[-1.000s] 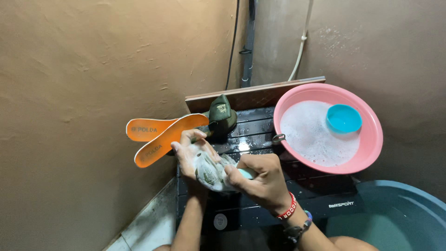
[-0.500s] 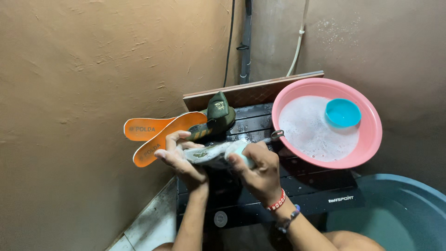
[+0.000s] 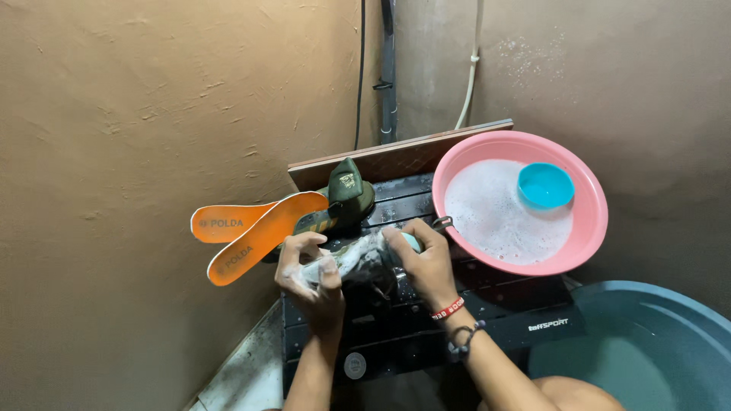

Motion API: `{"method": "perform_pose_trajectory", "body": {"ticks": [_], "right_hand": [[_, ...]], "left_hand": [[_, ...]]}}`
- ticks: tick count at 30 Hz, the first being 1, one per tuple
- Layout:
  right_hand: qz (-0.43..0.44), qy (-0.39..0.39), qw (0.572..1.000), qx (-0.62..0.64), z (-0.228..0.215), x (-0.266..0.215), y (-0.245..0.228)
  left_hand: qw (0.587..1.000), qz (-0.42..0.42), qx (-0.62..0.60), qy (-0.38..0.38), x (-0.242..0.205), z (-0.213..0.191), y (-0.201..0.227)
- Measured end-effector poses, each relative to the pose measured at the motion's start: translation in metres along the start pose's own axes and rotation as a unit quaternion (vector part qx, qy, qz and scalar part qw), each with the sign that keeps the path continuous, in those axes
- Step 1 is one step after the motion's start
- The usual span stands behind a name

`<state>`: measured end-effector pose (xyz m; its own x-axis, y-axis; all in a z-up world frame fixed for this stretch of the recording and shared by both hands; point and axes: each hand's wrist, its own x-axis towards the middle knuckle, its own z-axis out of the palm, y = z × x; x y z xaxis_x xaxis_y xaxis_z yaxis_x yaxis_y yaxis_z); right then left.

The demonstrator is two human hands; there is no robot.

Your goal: The person cleans a shoe by applying soapy water from a pink bowl and scrubbing the sole and upper with a small brush while holding the shoe over a stool.

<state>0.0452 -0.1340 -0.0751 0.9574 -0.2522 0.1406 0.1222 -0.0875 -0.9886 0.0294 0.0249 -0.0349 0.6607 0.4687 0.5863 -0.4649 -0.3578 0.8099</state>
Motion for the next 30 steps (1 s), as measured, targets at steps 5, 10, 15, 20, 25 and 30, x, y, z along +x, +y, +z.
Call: {"method": "perform_pose_trajectory", "body": {"ticks": [5, 10, 15, 20, 25, 30], "right_hand": [[-0.002, 0.001, 1.000, 0.000, 0.003, -0.007, -0.047], [-0.105, -0.037, 0.993, 0.040, 0.009, -0.017, -0.059], [0.060, 0.023, 0.998, 0.000, 0.016, -0.013, 0.039], [-0.081, -0.036, 0.995, 0.041, 0.028, -0.022, -0.029], [-0.106, -0.050, 0.992, -0.049, 0.031, -0.015, 0.043], [-0.099, -0.054, 0.993, -0.033, 0.029, -0.019, 0.004]], "left_hand": [[0.999, 0.006, -0.005, -0.035, 0.005, -0.002, 0.003], [0.999, 0.004, -0.013, -0.043, 0.005, -0.005, 0.003], [0.999, -0.034, 0.015, -0.010, 0.013, -0.006, 0.010], [0.998, -0.046, 0.026, 0.017, 0.014, -0.002, 0.000], [0.997, -0.057, 0.045, 0.023, 0.017, -0.008, -0.012], [0.998, -0.010, 0.066, 0.017, 0.021, -0.014, -0.016]]}}
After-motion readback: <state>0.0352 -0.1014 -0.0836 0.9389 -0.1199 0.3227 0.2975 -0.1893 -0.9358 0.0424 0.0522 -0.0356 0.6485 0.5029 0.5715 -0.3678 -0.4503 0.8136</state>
